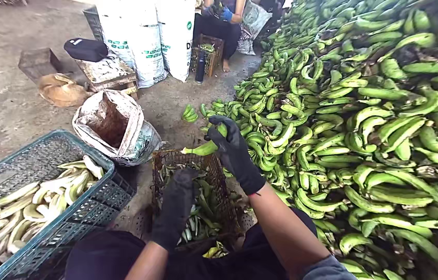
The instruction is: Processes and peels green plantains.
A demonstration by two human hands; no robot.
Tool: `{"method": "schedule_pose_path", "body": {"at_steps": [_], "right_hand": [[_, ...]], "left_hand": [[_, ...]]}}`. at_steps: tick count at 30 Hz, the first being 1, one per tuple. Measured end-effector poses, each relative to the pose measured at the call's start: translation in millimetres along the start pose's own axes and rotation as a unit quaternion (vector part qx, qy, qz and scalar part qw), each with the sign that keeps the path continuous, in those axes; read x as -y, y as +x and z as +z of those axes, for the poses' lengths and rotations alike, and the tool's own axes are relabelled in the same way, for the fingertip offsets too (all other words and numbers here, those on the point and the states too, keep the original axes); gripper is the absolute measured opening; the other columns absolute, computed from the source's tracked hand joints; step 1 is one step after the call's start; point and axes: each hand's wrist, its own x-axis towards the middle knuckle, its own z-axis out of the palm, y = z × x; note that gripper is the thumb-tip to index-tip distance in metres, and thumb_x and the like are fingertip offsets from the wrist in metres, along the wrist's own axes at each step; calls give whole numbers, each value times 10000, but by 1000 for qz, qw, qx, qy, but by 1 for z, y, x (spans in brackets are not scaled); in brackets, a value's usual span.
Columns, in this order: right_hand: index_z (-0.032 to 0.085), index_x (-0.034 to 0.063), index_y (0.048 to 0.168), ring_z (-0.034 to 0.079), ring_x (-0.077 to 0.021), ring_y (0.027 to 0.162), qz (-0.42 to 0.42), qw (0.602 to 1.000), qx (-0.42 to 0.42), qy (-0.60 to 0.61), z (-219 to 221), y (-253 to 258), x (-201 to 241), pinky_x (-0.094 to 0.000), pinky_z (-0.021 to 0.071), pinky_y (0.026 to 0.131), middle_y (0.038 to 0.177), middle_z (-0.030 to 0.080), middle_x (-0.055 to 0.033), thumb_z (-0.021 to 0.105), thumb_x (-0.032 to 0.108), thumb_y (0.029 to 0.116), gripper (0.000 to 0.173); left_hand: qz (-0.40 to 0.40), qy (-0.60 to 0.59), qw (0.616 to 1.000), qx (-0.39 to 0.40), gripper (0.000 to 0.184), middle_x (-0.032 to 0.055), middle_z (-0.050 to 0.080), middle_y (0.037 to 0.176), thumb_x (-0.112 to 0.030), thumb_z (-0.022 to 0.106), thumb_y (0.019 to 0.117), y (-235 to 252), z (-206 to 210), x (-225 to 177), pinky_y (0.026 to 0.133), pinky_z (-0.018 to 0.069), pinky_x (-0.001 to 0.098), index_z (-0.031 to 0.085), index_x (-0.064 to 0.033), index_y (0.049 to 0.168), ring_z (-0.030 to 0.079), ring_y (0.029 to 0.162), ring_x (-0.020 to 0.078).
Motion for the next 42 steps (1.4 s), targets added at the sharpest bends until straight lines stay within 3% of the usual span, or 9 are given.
{"method": "schedule_pose_path", "body": {"at_steps": [8, 10, 12, 15, 20, 24, 30, 38, 42], "right_hand": [[599, 90, 1368, 620, -114, 1169, -100, 991, -67, -54, 4, -29, 1, -336, 548, 953, 1395, 600, -64, 612, 214, 1013, 376], [597, 94, 1379, 644, -112, 1117, -93, 992, -76, -47, 1, -31, 3, -335, 562, 919, 1345, 635, -56, 601, 212, 1017, 380], [558, 122, 1390, 697, -134, 892, -60, 992, -105, 47, -7, -25, 8, -340, 604, 740, 1105, 711, -38, 568, 213, 1025, 377], [439, 195, 1436, 697, -170, 845, -65, 977, -63, 195, -33, -5, 9, -358, 614, 742, 1040, 678, -43, 484, 306, 1054, 400], [594, 214, 1178, 598, -95, 615, 27, 944, -35, 328, -35, -1, -26, -336, 591, 625, 743, 569, 44, 370, 420, 1068, 324], [621, 222, 1023, 544, -75, 523, 56, 924, -64, 372, -18, -8, -28, -318, 567, 546, 638, 520, 67, 311, 467, 1081, 400], [625, 227, 991, 542, -74, 517, 68, 902, -65, 422, -8, -8, -33, -304, 556, 529, 635, 523, 73, 312, 489, 1076, 417], [627, 169, 940, 535, -117, 489, 224, 833, -70, 500, 32, -30, -33, -339, 549, 506, 614, 522, 30, 365, 489, 1068, 433], [603, 104, 1163, 695, -189, 777, 201, 896, -112, 379, 35, -38, -44, -383, 605, 707, 888, 688, -66, 295, 414, 1094, 442]], "left_hand": [[-18, -51, 998, 14, 409, -34, 574, 728, -319, 345, 1089, -7, 25, 27, 618, 567, 260, 571, -6, 1223, 588, 607, 76], [-56, -54, 997, 11, 410, -28, 581, 740, -315, 338, 1093, -10, 27, 36, 589, 538, 239, 553, -13, 1268, 577, 604, 72], [-144, -77, 987, 8, 405, 4, 577, 767, -303, 321, 1121, -14, 22, 55, 558, 515, 256, 531, -30, 1334, 558, 596, 98], [-219, -77, 973, 1, 422, 11, 545, 716, -354, 304, 1133, -16, 16, 73, 559, 511, 288, 582, -45, 1199, 545, 578, 124], [-54, -27, 991, 116, 445, -48, 591, 735, -442, 401, 1061, -21, 21, 44, 580, 517, 241, 613, -74, 1195, 574, 619, 73], [-19, 33, 990, 134, 485, -63, 609, 811, -507, 408, 1050, -26, 28, 34, 611, 525, 240, 623, -104, 1213, 587, 673, 50], [-35, 18, 991, 131, 530, -62, 598, 799, -565, 423, 1031, -26, 27, 39, 616, 539, 246, 622, -106, 1203, 588, 667, 48], [-31, 97, 990, 93, 547, -36, 621, 826, -564, 365, 1049, -14, 15, 66, 662, 552, 294, 623, -124, 1247, 610, 708, 81], [-68, 141, 983, 97, 588, -13, 632, 836, -617, 344, 1029, -13, 12, 67, 682, 562, 350, 627, -140, 1222, 627, 720, 113]]}}
